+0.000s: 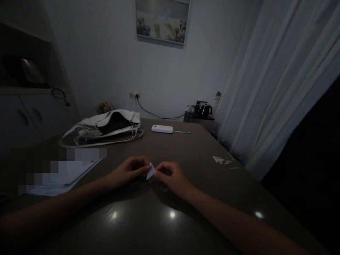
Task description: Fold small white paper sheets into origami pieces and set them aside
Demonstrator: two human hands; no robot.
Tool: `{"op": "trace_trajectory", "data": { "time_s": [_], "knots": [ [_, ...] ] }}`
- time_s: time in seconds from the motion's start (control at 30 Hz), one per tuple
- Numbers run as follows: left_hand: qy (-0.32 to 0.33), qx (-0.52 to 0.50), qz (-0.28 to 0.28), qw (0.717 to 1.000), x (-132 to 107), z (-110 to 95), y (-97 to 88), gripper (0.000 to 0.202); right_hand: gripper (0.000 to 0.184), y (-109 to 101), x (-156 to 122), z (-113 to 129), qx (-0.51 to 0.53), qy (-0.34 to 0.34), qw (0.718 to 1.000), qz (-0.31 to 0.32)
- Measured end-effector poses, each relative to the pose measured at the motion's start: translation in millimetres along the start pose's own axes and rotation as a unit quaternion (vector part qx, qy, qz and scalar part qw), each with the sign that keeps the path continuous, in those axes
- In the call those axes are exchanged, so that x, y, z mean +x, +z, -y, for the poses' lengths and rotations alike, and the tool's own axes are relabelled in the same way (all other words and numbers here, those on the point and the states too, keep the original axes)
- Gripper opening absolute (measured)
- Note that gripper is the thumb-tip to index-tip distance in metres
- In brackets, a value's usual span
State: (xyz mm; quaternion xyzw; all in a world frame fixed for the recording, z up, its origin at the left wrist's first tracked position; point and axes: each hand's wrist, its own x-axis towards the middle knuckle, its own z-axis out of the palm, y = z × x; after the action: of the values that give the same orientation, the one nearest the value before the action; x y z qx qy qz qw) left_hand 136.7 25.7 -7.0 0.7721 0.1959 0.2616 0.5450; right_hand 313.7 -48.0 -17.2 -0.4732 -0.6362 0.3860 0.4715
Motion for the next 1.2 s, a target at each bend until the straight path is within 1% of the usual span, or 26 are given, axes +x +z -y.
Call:
{"op": "trace_trajectory", "data": {
  "time_s": [0.1, 0.2, 0.33, 0.5, 0.57, 0.67, 0.77, 0.87, 1.0, 1.1, 1.2],
  "knots": [
    [0.005, 0.034, -0.011, 0.999, -1, 0, -0.2, 0.024, 0.02, 1, -1, 0, -0.013, -0.001, 1.0, 0.003],
    [0.012, 0.061, -0.007, 0.998, -3, -2, -0.1, 0.023, 0.02, 1, -1, 1, -0.021, -0.002, 1.0, 0.012],
    [0.013, 0.046, 0.016, 0.999, -4, -2, 0.1, 0.021, 0.02, 2, -2, 5, -0.027, 0.001, 0.999, 0.029],
    [0.022, 0.07, 0.02, 0.997, -3, -3, -0.5, 0.021, 0.017, 2, -3, 7, -0.036, 0.006, 0.999, 0.037],
    [0.015, 0.052, 0.014, 0.998, -3, -5, -0.3, 0.023, 0.018, 1, -2, 5, -0.028, 0.008, 0.999, 0.031],
    [0.008, 0.003, 0.005, 1.0, -2, -6, 0.5, 0.022, 0.022, 0, 1, -1, 0.005, 0.012, 1.0, 0.006],
    [0.013, -0.027, 0.018, 0.999, -1, -7, 1.0, 0.021, 0.025, -1, 3, -5, 0.036, 0.012, 0.999, -0.003],
    [0.011, -0.034, 0.031, 0.999, -1, -8, 0.9, 0.027, 0.026, -2, 3, -6, 0.042, 0.014, 0.999, 0.008],
    [0.006, -0.045, 0.046, 0.998, -2, -7, 0.9, 0.029, 0.027, -2, 2, -5, 0.026, 0.015, 1.0, 0.008],
    [0.002, -0.054, 0.05, 0.997, -2, -5, 0.4, 0.03, 0.027, 0, 3, -5, 0.023, 0.02, 1.0, -0.005],
    [0.002, -0.037, 0.046, 0.998, -1, -2, -0.9, 0.03, 0.026, 0, 4, -7, 0.031, 0.014, 0.999, -0.031]
  ]
}}
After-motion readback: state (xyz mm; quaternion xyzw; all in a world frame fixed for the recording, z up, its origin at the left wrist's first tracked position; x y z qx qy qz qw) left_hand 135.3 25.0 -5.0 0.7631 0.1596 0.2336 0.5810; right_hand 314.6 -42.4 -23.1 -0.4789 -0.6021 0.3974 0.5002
